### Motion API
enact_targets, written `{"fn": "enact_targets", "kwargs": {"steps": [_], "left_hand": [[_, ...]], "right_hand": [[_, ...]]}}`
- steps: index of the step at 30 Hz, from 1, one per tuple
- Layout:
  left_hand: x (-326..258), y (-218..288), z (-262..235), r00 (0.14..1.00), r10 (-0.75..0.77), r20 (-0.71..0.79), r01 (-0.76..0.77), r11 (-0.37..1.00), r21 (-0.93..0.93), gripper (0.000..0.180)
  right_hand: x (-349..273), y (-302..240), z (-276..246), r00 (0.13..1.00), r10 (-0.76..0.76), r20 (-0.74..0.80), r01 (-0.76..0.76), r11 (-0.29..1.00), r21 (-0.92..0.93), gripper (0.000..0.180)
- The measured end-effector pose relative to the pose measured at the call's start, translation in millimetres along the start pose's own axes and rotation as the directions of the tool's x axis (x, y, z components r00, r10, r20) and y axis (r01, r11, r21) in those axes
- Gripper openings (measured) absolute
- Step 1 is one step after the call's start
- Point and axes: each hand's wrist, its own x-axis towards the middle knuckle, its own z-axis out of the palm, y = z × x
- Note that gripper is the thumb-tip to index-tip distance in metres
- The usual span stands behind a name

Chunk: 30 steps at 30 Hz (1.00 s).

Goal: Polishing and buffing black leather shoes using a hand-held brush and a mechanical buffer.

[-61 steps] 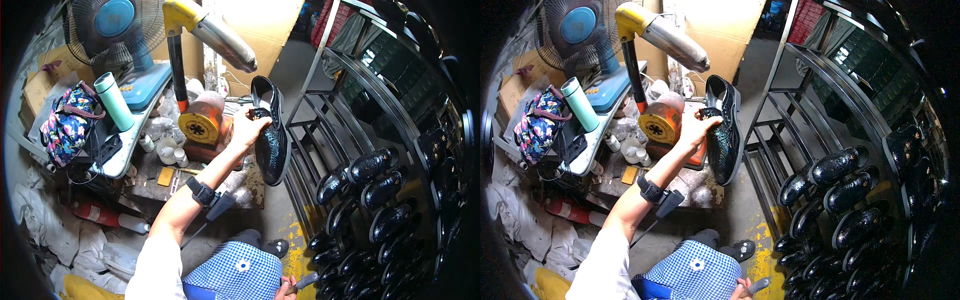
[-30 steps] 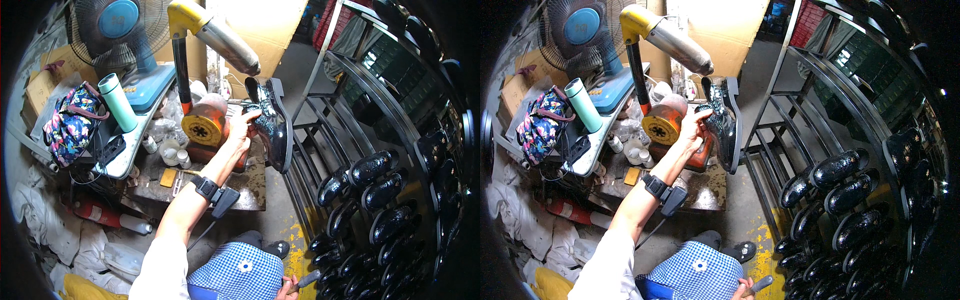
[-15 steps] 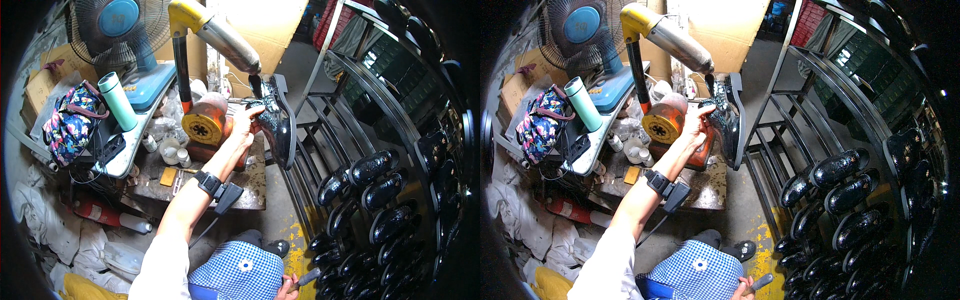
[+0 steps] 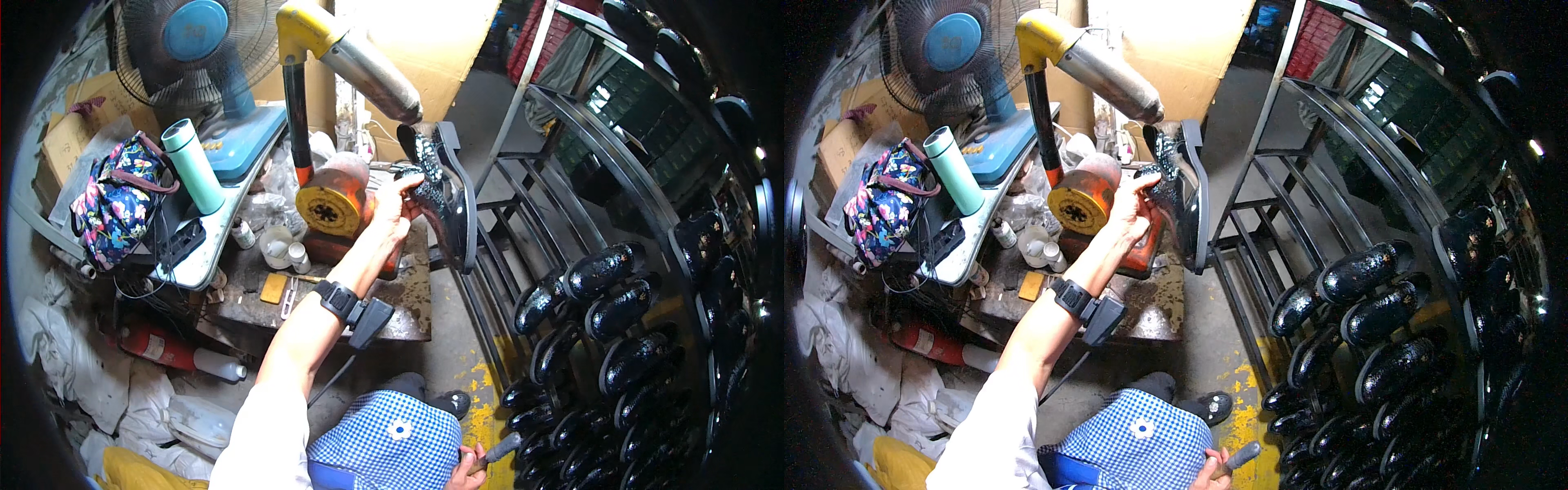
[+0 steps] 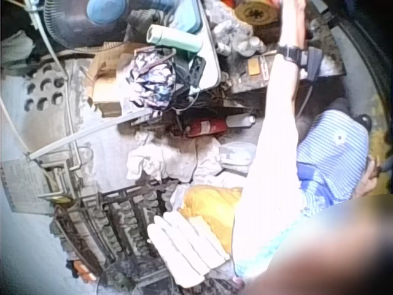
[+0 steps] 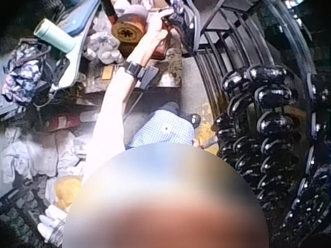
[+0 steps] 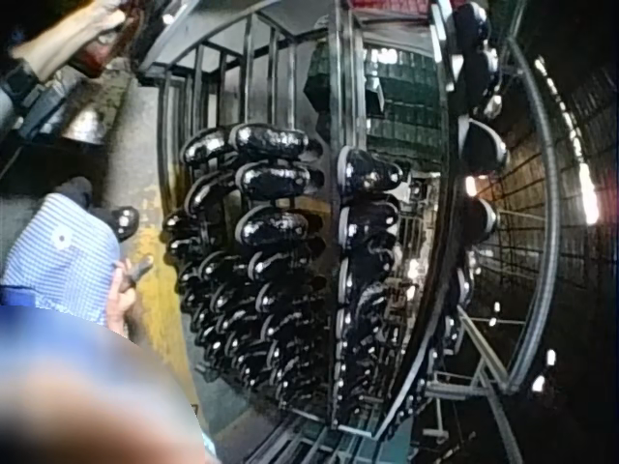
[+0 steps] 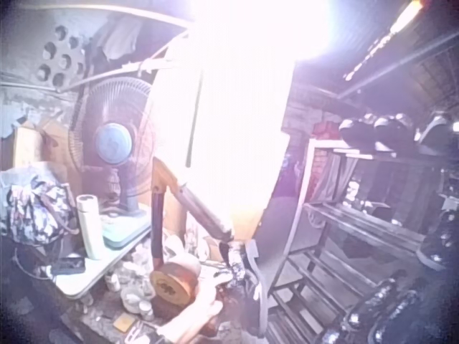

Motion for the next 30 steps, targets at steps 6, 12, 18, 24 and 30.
{"fn": "enact_targets", "kwargs": {"steps": [6,12,18,24,30], "left_hand": [[-59.4,-10.7,-17.3,0.987,-0.130,0.099,0.120,0.988,0.102,0.014],[-145.9,-22.6,2.7,0.930,-0.285,0.231,0.178,0.902,0.393,0.026],[-208.7,-70.2,25.2,0.796,-0.542,0.272,0.430,0.821,0.376,0.022],[-277.1,-114.0,50.1,0.860,-0.422,0.285,0.309,0.877,0.367,0.024],[-308.1,-131.8,74.8,0.763,-0.404,0.504,-0.188,0.608,0.772,0.058]], "right_hand": [[9.5,12.9,-10.2,0.998,0.057,-0.029,-0.058,0.998,-0.039,0.023],[39.0,-50.2,-2.3,1.000,-0.019,-0.010,0.021,0.911,0.413,0.033],[37.1,-73.6,1.8,0.971,-0.195,0.135,0.121,0.898,0.424,0.067],[12.9,-97.8,-19.9,0.908,-0.415,-0.050,0.401,0.898,-0.181,0.081],[-5.3,-81.1,-68.8,0.921,-0.355,-0.162,0.320,0.924,-0.207,0.057]]}}
